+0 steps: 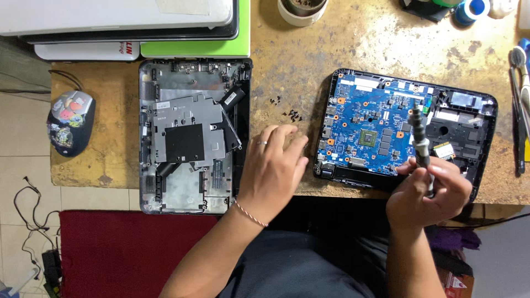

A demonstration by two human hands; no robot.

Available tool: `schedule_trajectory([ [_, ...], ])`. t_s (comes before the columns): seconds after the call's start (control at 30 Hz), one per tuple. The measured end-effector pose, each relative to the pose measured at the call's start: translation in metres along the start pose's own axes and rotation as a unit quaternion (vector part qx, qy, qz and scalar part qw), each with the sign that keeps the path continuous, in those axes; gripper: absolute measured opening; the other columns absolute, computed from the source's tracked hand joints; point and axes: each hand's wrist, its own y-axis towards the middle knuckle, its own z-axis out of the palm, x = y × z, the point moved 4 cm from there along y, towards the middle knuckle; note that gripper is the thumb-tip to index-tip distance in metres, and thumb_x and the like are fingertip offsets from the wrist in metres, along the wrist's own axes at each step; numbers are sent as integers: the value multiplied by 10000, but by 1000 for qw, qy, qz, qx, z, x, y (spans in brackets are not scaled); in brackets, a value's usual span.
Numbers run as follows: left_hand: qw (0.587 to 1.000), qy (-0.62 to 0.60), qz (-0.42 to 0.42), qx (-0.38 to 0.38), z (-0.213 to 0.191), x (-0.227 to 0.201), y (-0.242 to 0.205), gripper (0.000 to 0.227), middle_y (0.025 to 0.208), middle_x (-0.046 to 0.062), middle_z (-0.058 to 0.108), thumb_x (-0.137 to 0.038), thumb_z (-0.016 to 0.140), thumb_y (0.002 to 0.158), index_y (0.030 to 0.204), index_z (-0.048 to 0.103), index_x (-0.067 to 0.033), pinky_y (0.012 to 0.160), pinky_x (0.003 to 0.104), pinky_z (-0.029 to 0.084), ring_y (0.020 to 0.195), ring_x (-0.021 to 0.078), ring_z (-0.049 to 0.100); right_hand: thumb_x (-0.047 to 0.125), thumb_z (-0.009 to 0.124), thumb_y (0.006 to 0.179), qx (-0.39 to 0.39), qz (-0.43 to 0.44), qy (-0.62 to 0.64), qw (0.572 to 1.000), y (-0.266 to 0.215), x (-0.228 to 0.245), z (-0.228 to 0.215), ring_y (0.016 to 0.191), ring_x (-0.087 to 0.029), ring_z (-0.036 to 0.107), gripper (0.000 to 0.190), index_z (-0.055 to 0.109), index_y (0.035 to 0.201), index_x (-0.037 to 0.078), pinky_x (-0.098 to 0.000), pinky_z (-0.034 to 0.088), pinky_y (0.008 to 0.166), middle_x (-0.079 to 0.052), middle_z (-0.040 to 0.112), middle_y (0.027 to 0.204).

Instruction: The person assembles a laptop by placing the motherboard into the chassis, connecting a ribbon cable, and securing components with screws. They then install a metal shield plate over the motherboard and fasten it with additional screws.

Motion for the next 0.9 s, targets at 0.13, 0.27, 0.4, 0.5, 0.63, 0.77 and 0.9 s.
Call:
schedule_trajectory([
  [0.13, 1000, 2, -13, -14, -4, -20, -13, 179, 1307, 140, 612, -254, 749, 878, 1011, 763, -135, 904, 483, 455, 1210, 342, 543, 120, 627, 1087, -52, -25, 9, 998, -3, -14, -9, 579, -269, 590, 159, 481, 1049, 69, -341, 447, 494, -216, 567, 849],
  [0.27, 1000, 8, 7, -14, 0, -28, -23, 275, 1300, 107, 583, -319, 738, 868, 1110, 759, -190, 775, 472, 440, 1147, 324, 551, 143, 606, 1104, -57, -34, -8, 998, 5, -19, -14, 574, -305, 579, 188, 460, 1058, 35, -373, 444, 495, -260, 547, 889],
  [0.4, 997, -12, 5, -80, 0, -5, -19, 168, 1056, 65, 673, -195, 768, 884, 1043, 732, -153, 797, 373, 412, 944, 226, 559, 79, 557, 1111, -39, -55, -26, 997, 7, -15, -18, 575, -286, 601, 119, 447, 1106, 35, -368, 447, 529, -235, 594, 795],
  [0.5, 997, 33, -28, -66, -17, 1, -13, 126, 1039, -5, 652, -154, 776, 870, 984, 736, -193, 733, 419, 392, 971, 248, 584, 78, 538, 969, -44, -35, -68, 996, 5, -15, -19, 547, -291, 567, 179, 402, 1073, 26, -402, 427, 588, -187, 549, 734],
  [0.63, 997, 41, -34, -51, -13, 1, -7, 114, 1010, -7, 649, -178, 802, 867, 971, 755, -188, 726, 422, 397, 952, 247, 584, 0, 595, 963, -38, -43, -51, 997, -1, -21, -19, 647, -327, 628, 198, 434, 1068, 45, -425, 473, 675, -173, 590, 676],
  [0.77, 997, 23, -30, -65, -3, -2, 0, 85, 988, 25, 647, -169, 798, 869, 940, 758, -145, 717, 415, 435, 912, 257, 587, -50, 659, 1018, -43, -45, 0, 998, -5, -25, -19, 667, -351, 688, 169, 510, 1055, 22, -400, 503, 619, -232, 615, 779],
  [0.9, 998, 28, -22, -59, 5, -4, 2, 104, 985, 17, 638, -177, 805, 857, 945, 757, -149, 784, 423, 460, 929, 266, 585, -102, 620, 1014, -26, -37, 19, 999, -2, -19, -17, 672, -333, 683, 193, 501, 1076, 37, -424, 555, 669, -231, 616, 775],
])
